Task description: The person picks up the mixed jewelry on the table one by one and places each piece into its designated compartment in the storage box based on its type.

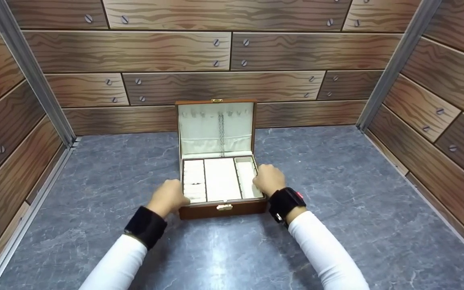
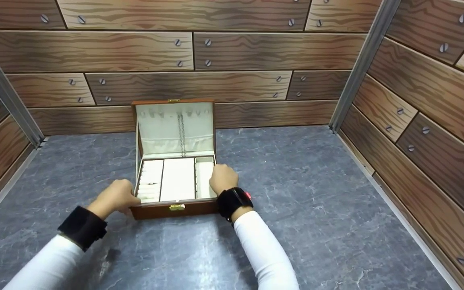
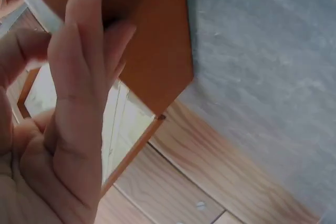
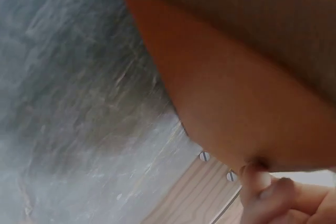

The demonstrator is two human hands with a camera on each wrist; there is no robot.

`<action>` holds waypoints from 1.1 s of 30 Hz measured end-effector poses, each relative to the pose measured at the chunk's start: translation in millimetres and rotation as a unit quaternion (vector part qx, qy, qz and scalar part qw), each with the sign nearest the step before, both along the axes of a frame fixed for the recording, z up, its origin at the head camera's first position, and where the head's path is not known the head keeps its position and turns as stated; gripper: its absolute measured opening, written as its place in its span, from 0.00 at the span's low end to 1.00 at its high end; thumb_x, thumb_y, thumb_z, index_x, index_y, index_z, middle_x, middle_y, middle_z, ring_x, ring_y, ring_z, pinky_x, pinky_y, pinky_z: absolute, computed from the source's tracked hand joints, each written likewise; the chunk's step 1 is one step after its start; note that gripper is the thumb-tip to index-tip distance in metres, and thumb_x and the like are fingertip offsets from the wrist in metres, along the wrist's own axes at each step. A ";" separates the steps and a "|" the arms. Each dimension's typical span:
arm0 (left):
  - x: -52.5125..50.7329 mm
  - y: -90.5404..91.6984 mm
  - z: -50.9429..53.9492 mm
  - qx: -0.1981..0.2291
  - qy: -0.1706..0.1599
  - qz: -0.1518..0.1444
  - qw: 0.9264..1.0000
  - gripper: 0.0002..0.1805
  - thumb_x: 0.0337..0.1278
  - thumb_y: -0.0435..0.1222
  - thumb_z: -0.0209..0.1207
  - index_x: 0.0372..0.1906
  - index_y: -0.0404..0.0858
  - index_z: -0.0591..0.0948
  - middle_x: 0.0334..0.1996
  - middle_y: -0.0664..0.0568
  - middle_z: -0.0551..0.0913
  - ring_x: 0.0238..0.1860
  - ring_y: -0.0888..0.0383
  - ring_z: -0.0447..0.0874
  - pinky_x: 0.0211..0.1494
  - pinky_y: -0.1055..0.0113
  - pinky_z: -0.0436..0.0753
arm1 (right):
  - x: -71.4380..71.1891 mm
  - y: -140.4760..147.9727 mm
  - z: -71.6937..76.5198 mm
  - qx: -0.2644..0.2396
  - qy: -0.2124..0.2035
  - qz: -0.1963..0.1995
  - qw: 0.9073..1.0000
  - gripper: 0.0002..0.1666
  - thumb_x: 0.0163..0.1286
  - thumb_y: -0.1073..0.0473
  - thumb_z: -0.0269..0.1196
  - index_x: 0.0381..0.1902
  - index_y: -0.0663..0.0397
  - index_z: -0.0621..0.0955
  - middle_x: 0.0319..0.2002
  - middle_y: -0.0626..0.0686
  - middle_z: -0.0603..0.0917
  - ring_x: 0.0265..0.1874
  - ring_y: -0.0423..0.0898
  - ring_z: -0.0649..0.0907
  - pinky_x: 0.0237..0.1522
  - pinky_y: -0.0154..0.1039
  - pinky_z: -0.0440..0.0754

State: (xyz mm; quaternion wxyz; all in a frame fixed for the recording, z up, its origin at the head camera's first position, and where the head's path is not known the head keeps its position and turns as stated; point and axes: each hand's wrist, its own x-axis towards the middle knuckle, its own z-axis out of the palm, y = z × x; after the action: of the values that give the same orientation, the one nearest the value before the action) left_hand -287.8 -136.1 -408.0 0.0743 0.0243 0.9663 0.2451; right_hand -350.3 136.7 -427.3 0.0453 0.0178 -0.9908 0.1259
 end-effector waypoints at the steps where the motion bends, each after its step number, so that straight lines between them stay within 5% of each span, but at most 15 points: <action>1: -1.5 -0.8 4.9 -0.007 -0.016 -0.005 1.000 0.06 0.38 0.33 0.60 0.16 0.38 0.74 0.18 0.44 0.82 0.11 0.59 0.77 0.17 0.68 0.75 | -0.2 1.0 3.9 -0.003 -0.016 0.002 1.000 0.12 0.53 0.57 0.59 0.14 0.55 0.76 0.30 0.60 0.85 0.28 0.55 0.83 0.28 0.49 0.79; 5: -19.5 -8.4 34.5 -0.049 -0.021 -0.018 0.998 0.04 0.46 0.33 0.56 0.25 0.35 0.78 0.24 0.44 0.82 0.21 0.54 0.79 0.24 0.63 0.79 | -7.3 4.5 34.8 -0.023 -0.067 0.010 0.997 0.22 0.60 0.43 0.59 0.20 0.55 0.76 0.28 0.56 0.82 0.24 0.49 0.79 0.27 0.43 0.78; 10: -53.8 -14.3 75.0 -0.084 0.095 0.018 0.992 0.16 0.55 0.36 0.49 0.47 0.32 0.75 0.49 0.37 0.79 0.46 0.40 0.79 0.48 0.45 0.78 | -26.8 2.8 87.1 -0.047 -0.051 0.002 0.998 0.24 0.65 0.45 0.54 0.40 0.62 0.78 0.38 0.60 0.83 0.34 0.53 0.82 0.39 0.48 0.81; 14: -75.3 -14.1 92.6 -0.073 0.155 0.041 0.984 0.24 0.54 0.33 0.45 0.59 0.33 0.68 0.63 0.38 0.67 0.59 0.37 0.70 0.58 0.42 0.70 | -40.3 -3.4 114.9 -0.033 -0.016 -0.008 0.999 0.30 0.62 0.53 0.55 0.60 0.61 0.69 0.57 0.63 0.75 0.54 0.59 0.77 0.54 0.54 0.75; 24: -101.5 6.2 93.4 -0.089 0.166 0.008 0.982 0.36 0.53 0.33 0.48 0.70 0.35 0.54 0.74 0.43 0.45 0.73 0.42 0.45 0.70 0.44 0.54 | -65.4 -25.2 119.3 -0.001 0.034 0.009 0.999 0.43 0.58 0.65 0.51 0.72 0.47 0.51 0.74 0.55 0.47 0.72 0.55 0.51 0.62 0.61 0.64; 33: -108.7 11.5 87.1 -0.089 0.152 -0.003 0.984 0.35 0.54 0.31 0.45 0.70 0.38 0.54 0.74 0.44 0.45 0.74 0.43 0.41 0.72 0.43 0.45 | -81.2 -32.4 110.1 0.024 0.006 0.056 0.998 0.46 0.58 0.66 0.51 0.73 0.43 0.49 0.75 0.48 0.43 0.74 0.50 0.43 0.68 0.65 0.43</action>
State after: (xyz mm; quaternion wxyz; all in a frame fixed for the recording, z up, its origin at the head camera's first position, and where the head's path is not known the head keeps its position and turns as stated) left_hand -396.5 -124.7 -320.9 -0.0704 0.0577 0.9843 0.1510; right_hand -431.4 104.3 -317.2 0.0436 0.0751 -0.9907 0.1048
